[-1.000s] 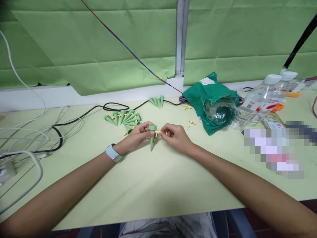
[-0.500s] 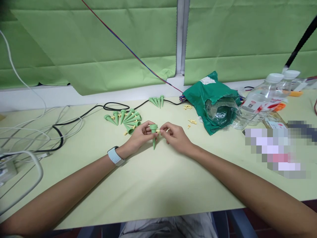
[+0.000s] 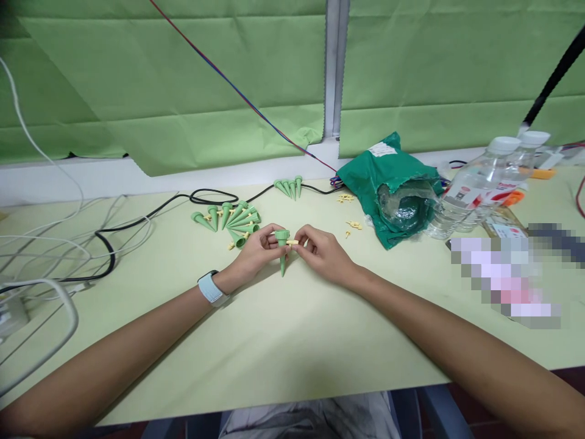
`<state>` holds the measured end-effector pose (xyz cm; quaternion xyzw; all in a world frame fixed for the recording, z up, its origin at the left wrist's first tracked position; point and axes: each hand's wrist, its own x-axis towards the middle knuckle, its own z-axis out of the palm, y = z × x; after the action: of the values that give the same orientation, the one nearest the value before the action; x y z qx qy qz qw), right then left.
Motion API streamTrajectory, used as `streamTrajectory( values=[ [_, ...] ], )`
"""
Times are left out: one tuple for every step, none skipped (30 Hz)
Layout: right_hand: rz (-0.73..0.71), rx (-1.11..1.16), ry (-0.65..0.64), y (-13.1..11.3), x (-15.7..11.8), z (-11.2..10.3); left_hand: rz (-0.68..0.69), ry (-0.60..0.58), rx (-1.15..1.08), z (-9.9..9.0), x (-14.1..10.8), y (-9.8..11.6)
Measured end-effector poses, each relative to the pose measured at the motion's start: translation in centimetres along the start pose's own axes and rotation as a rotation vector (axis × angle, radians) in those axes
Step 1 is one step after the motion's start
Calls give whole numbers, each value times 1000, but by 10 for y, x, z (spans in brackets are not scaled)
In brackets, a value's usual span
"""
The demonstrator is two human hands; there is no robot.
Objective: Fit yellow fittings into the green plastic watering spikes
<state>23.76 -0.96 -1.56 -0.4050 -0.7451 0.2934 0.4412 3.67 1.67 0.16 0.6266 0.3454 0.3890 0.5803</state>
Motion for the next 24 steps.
streamTrajectory(
  values=[
    [-3, -19, -11, 0, 0, 0, -5, 2, 11, 0, 0, 0],
    [-1, -38, -26, 0, 0, 0, -8, 2, 20, 0, 0, 0],
    [1, -56, -34, 0, 0, 0, -8, 1, 23, 0, -1, 1],
    [-2, -75, -30, 1, 0, -1, -7, -2, 19, 0, -1, 1],
    [-11, -91, -17, 1, 0, -1, -3, -3, 8, 1, -1, 1],
    [-28, -106, 0, 1, -1, -1, 1, -5, -5, 1, -1, 1],
    [-49, -117, 12, 1, -1, -1, 3, -6, -15, 1, -1, 1],
    [-69, -122, 18, 1, -1, -1, 4, -6, -19, 1, -1, 2],
    [-84, -124, 10, 0, -1, -1, 4, -8, -18, 1, -2, 2],
    [-90, -123, -9, 0, -1, -1, 3, -12, -12, 0, -2, 2],
    [-85, -118, -30, 0, -1, -1, 2, -17, -4, 0, -2, 2],
    [-73, -114, -44, 0, -1, -1, 2, -23, 2, 0, -2, 3],
    [-59, -113, -51, -1, -1, -1, 3, -27, 7, 0, -2, 3],
    [-50, -121, -49, -1, -1, -1, 6, -28, 8, -1, -2, 3],
    [-53, -138, -39, -1, -2, -1, 7, -28, 5, -1, -2, 4],
    [-71, -168, -26, -1, -2, -2, 7, -29, 0, -1, -2, 4],
    [-97, -206, -18, -2, -3, -2, 6, -33, -5, -1, -2, 4],
    [-124, -239, -15, -2, -3, -2, 3, -40, -10, -1, -2, 4],
    [-136, -256, -16, -3, -4, -2, 1, -49, -11, -1, -2, 4],
    [-125, -244, -24, -3, -4, -2, 0, -57, -7, -2, -2, 3],
    [-90, -202, -36, -4, -3, -1, 0, -60, 0, -2, -2, 3],
    [-47, -150, -49, -4, -3, 1, 0, -61, 4, -2, -2, 2],
    [13, -79, -66, -4, -2, 3, 0, -59, 9, -3, -2, 2],
    [89, 11, -85, -3, -1, 5, 1, -53, 14, -3, -2, 1]
  ],
)
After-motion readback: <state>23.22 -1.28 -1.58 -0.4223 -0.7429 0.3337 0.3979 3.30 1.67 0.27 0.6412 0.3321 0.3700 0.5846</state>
